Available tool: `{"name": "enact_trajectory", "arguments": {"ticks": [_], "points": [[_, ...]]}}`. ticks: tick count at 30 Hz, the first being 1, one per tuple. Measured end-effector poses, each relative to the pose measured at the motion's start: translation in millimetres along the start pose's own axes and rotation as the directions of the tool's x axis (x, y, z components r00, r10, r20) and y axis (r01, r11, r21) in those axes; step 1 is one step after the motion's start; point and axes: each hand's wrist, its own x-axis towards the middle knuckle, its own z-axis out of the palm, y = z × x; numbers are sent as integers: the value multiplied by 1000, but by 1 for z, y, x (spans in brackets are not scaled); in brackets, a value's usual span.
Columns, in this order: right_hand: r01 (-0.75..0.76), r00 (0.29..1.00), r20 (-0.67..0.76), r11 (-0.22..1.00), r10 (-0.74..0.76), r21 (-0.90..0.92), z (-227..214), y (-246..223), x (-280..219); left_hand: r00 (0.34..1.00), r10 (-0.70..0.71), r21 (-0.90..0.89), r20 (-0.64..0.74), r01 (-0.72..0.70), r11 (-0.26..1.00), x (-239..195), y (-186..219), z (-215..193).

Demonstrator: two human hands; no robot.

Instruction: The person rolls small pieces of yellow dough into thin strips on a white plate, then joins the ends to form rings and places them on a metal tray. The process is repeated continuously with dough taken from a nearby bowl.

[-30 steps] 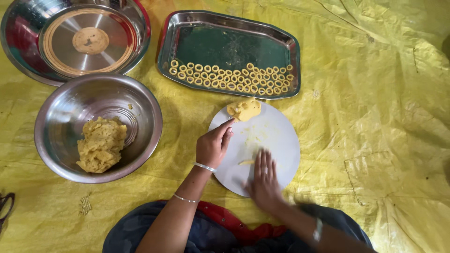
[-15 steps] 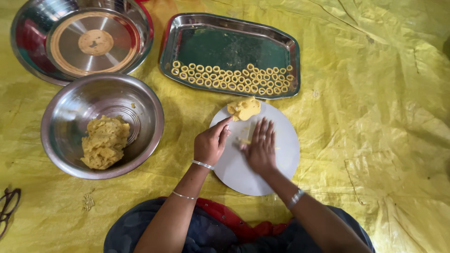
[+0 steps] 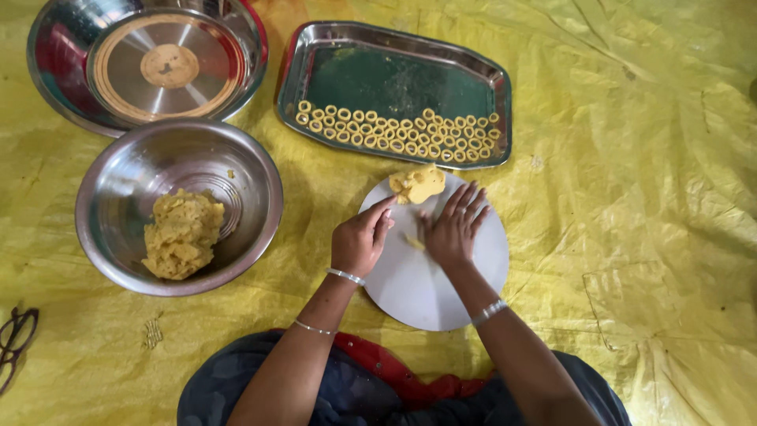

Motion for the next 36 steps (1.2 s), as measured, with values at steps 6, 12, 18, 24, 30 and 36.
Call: {"name": "enact_trajectory", "arguments": {"ticks": [6,12,18,24,30,36], "points": [[74,997,-20,993,-72,91,0,-6,-45,1000,22,24,-13,-22,999,4,-5,8],[-55,994,101,973,33,225,16,28,-44,1000,-3,51,30,2,999,5,-4,7],[-12,993,-118,989,29,150,13,47,-19,1000,2,18,14,-2,1000,-3,-2,3],[13,1000,17,999,-14,36,4,22,-67,999,43,12,8,-43,999,-3,-2,5],[-145,989,49,983,140,111,2,20,15,1000,17,18,24,-17,1000,-2,-2,1],[79,994,73,996,-82,45,-1,8,-36,1000,30,13,10,-30,999,-4,-2,4]]}}
